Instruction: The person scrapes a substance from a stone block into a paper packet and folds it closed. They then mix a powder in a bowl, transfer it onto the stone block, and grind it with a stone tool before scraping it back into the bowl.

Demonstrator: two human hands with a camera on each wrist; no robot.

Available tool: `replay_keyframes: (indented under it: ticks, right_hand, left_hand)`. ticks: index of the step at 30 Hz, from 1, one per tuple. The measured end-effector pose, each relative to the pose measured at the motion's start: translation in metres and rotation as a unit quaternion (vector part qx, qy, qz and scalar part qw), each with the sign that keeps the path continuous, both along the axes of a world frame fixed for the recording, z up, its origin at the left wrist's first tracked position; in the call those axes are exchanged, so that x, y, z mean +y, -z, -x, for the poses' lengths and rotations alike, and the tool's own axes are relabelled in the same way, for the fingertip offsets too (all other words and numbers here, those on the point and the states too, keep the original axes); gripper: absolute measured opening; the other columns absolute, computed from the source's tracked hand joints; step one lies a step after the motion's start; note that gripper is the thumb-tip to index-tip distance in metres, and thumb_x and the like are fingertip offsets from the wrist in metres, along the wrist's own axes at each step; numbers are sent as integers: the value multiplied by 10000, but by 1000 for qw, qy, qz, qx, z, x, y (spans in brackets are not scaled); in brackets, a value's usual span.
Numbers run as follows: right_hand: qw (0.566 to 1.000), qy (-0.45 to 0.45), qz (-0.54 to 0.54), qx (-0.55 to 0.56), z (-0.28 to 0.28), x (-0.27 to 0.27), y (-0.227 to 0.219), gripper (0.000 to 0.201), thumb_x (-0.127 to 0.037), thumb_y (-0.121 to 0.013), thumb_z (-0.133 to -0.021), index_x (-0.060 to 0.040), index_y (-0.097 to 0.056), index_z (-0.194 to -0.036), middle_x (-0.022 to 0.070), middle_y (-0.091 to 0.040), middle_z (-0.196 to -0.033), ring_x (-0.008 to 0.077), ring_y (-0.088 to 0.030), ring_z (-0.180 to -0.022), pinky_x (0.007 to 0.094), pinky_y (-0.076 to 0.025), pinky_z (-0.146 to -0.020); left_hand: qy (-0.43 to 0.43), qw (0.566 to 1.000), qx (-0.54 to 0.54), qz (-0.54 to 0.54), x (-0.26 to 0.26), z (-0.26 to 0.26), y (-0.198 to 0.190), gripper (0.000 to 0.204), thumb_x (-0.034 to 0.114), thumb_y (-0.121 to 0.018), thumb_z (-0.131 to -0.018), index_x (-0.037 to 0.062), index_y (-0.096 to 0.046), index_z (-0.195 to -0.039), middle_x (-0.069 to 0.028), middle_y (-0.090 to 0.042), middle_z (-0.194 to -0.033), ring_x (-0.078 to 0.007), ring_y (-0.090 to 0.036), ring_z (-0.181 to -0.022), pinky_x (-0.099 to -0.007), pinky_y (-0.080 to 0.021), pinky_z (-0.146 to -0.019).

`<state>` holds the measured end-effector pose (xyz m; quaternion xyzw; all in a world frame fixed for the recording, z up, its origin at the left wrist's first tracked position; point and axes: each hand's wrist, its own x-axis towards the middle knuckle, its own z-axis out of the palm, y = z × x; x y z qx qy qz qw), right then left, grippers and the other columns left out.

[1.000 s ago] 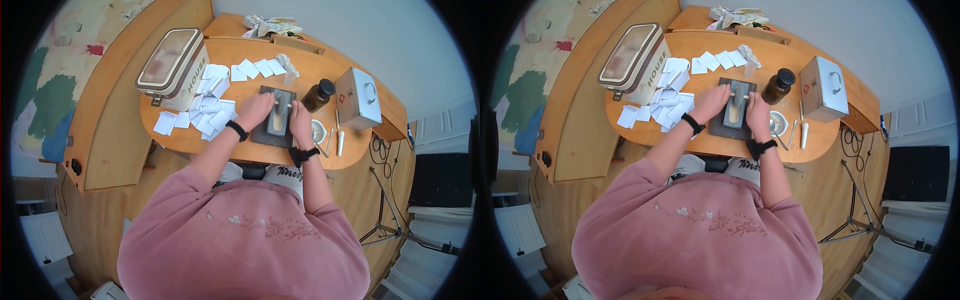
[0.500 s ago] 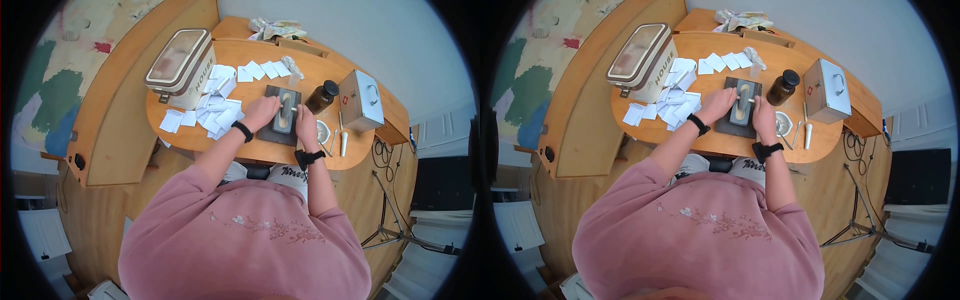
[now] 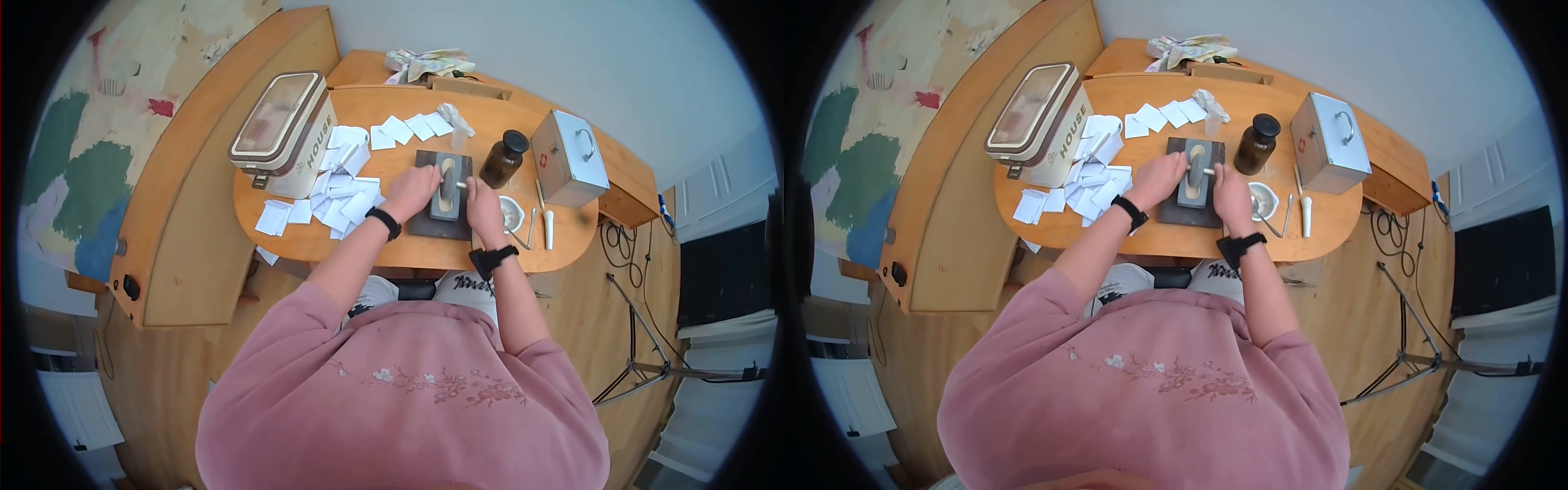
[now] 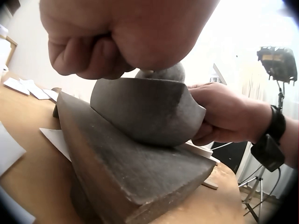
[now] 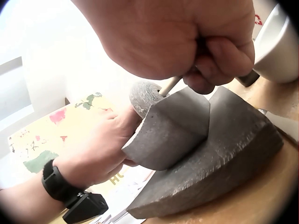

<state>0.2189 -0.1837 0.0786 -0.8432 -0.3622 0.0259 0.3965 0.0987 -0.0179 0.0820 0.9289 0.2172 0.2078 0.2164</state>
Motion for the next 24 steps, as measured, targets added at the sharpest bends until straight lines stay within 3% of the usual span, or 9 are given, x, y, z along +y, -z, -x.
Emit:
replay_keyframes:
  ticks: [5,10,13,18,20,21,23,24]
  right_hand:
    - [999,4,-21,-29,-29,28,1,442,-337,-525,-1196,15,-756,-1062,346,-744,-999,578,-704,-1014,652,-559,-875]
    - [1000,4,-7,-7,3,5,-9,452,-346,-526,-1196,37,-725,-1063,348,-742,-985,581,-705,-1000,645,-553,-865]
    - [1000,-13,-19,6,10,-2,-6,447,-338,-519,-1203,43,-702,-1057,343,-732,-972,578,-695,-993,629,-540,-849]
    - [995,-18,-84,44,9,7,-27,466,-326,-518,-1208,71,-661,-1009,320,-681,-901,549,-657,-873,565,-515,-805]
    - [990,-28,-111,82,8,11,-40,462,-338,-510,-1213,52,-665,-1019,284,-711,-871,502,-694,-834,536,-525,-745]
    - [990,-27,-110,83,10,11,-49,462,-338,-510,-1213,52,-665,-1019,284,-711,-871,502,-694,-834,536,-525,-745]
    - [971,-20,-152,182,14,9,-63,434,-330,-535,-1212,35,-657,-1011,179,-662,-781,313,-663,-709,447,-499,-672]
    - [971,-20,-151,183,16,7,-61,434,-330,-535,-1212,35,-657,-1011,179,-662,-781,313,-663,-709,447,-499,-672]
  left_hand:
    - [-13,1000,3,-17,18,-24,2,461,365,-504,-1179,49,-747,-946,-226,-793,-905,-471,-769,-854,-610,-611,-767]
    - [25,995,-15,-91,1,2,14,409,314,-509,-1175,18,-712,-979,-208,-788,-908,-463,-764,-869,-616,-604,-755]
    - [3,999,-21,43,-11,17,2,413,308,-494,-1183,-2,-690,-993,-249,-763,-937,-506,-724,-895,-624,-576,-779]
    - [-1,988,-69,138,1,11,-10,487,363,-461,-1208,-18,-662,-981,-296,-736,-945,-556,-684,-925,-623,-531,-804]
    - [-6,981,-88,171,5,11,-21,511,382,-450,-1215,-22,-652,-976,-307,-731,-948,-569,-671,-936,-620,-516,-810]
    - [1,977,-111,183,8,12,-24,532,403,-447,-1221,-18,-638,-957,-287,-717,-897,-531,-673,-877,-589,-513,-781]
    - [6,972,-133,196,16,15,-26,554,424,-443,-1227,-14,-623,-938,-267,-704,-846,-493,-674,-819,-557,-510,-752]
    - [4,960,-144,240,20,19,-25,559,439,-437,-1233,-3,-598,-931,-203,-647,-792,-408,-623,-742,-513,-490,-712]
